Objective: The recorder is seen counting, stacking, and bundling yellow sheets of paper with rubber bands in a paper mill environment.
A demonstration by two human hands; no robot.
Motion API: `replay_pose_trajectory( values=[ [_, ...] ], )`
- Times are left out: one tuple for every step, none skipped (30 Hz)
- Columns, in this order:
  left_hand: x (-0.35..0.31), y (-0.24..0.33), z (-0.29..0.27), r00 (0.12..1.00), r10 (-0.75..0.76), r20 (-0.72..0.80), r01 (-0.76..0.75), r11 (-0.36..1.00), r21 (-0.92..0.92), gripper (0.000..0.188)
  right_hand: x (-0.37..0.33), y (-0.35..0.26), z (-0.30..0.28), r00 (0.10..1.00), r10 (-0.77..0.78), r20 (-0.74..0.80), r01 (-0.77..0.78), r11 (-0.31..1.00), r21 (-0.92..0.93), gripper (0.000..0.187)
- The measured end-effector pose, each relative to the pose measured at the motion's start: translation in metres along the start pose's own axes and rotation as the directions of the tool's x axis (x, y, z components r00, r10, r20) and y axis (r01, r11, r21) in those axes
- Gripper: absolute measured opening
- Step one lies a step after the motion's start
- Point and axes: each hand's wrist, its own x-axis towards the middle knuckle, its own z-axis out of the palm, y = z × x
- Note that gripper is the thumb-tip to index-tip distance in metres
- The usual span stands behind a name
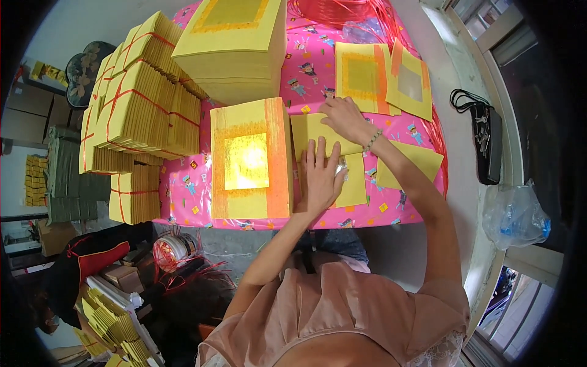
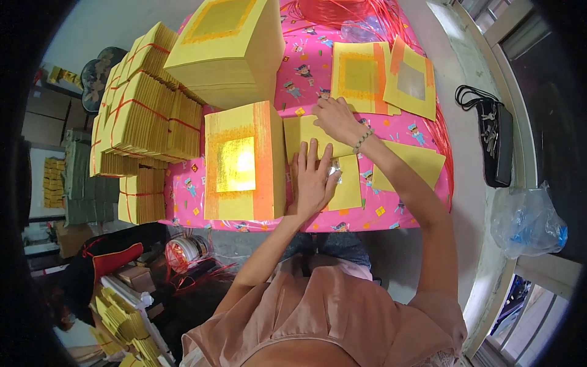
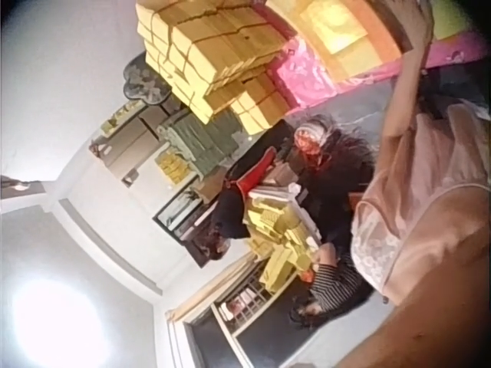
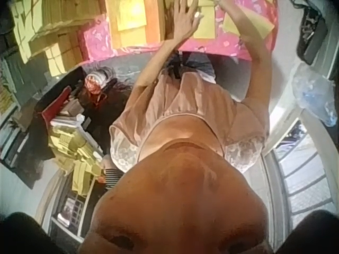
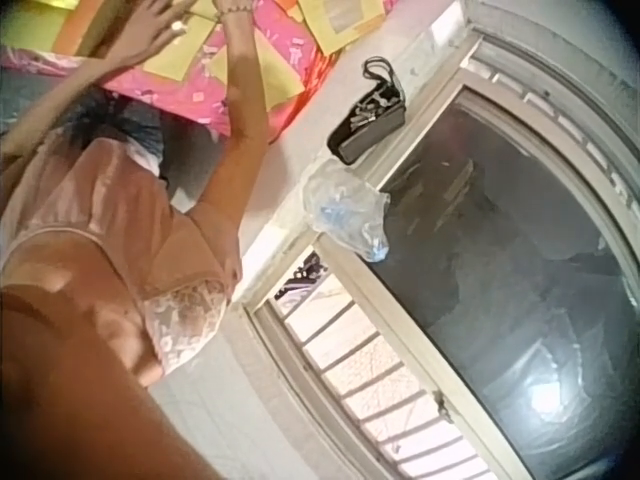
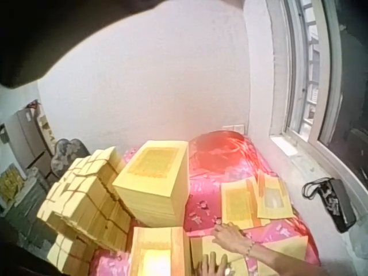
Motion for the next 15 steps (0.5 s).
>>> replay_pose_trajectory(
  values=[
    [0.000, -0.001, 0.002, 1.000, 0.002, 0.004, -0.002, 1.000, -0.002, 0.061, -0.003, -0.001, 0.001, 1.000, 0.005, 0.001, -0.005, 1.000, 0.001, 0.028],
    [0.000, -0.002, 0.005, 1.000, -0.010, -0.002, 0.010, 0.999, -0.036, 0.060, -0.007, -0.008, -0.004, 0.999, 0.016, -0.029, -0.017, 0.999, -0.038, 0.029],
    [0.000, -0.003, 0.006, 1.000, -0.024, -0.008, 0.023, 0.997, -0.069, 0.058, -0.012, -0.016, -0.009, 0.998, 0.026, -0.060, -0.030, 0.997, -0.076, 0.030],
    [-0.001, -0.004, 0.006, 1.000, -0.023, -0.003, 0.022, 0.997, -0.072, 0.058, -0.021, -0.024, -0.011, 0.998, 0.030, -0.057, -0.034, 0.997, -0.075, 0.030],
    [-0.001, -0.004, 0.005, 1.000, -0.019, 0.005, 0.019, 0.999, -0.038, 0.056, -0.034, -0.034, -0.013, 0.992, 0.039, -0.123, -0.044, 0.998, -0.040, 0.032],
    [0.000, -0.004, 0.004, 1.000, -0.014, 0.014, 0.014, 1.000, -0.007, 0.053, -0.047, -0.043, -0.013, 0.981, 0.052, -0.188, -0.054, 0.999, -0.006, 0.034],
    [0.000, -0.002, 0.002, 1.000, -0.014, 0.009, 0.014, 1.000, 0.020, 0.057, -0.062, -0.052, -0.012, 0.981, 0.059, -0.184, -0.061, 0.998, -0.007, 0.034],
    [-0.001, -0.003, 0.001, 1.000, -0.010, 0.013, 0.010, 1.000, 0.015, 0.057, -0.079, -0.060, -0.012, 0.977, 0.098, -0.187, -0.098, 0.995, 0.007, 0.037],
    [-0.001, -0.003, 0.000, 1.000, -0.010, 0.020, 0.009, 1.000, 0.029, 0.057, -0.092, -0.066, -0.011, 0.973, 0.134, -0.189, -0.133, 0.991, 0.021, 0.040],
    [0.000, -0.003, 0.000, 1.000, -0.010, 0.026, 0.009, 0.999, 0.044, 0.058, -0.101, -0.069, -0.009, 0.973, 0.139, -0.187, -0.138, 0.990, 0.020, 0.040],
    [0.001, -0.001, -0.001, 1.000, -0.013, 0.006, 0.013, 1.000, 0.023, 0.058, -0.109, -0.070, -0.005, 0.973, 0.147, -0.178, -0.155, 0.988, -0.027, 0.044],
    [0.001, -0.001, -0.002, 1.000, -0.010, 0.009, 0.010, 1.000, 0.020, 0.058, -0.116, -0.071, -0.002, 0.973, 0.155, -0.169, -0.170, 0.983, -0.073, 0.047],
    [0.001, -0.001, -0.002, 1.000, -0.008, 0.011, 0.008, 1.000, 0.027, 0.058, -0.121, -0.070, 0.002, 0.978, 0.165, -0.124, -0.173, 0.983, -0.056, 0.052],
    [0.001, -0.001, -0.002, 1.000, -0.006, 0.013, 0.005, 0.999, 0.036, 0.058, -0.123, -0.070, 0.004, 0.978, 0.169, -0.125, -0.177, 0.983, -0.056, 0.052],
    [0.001, -0.002, 0.000, 1.000, -0.001, 0.005, 0.001, 0.999, 0.046, 0.058, -0.124, -0.069, 0.007, 0.978, 0.169, -0.125, -0.174, 0.984, -0.034, 0.053]
  ],
)
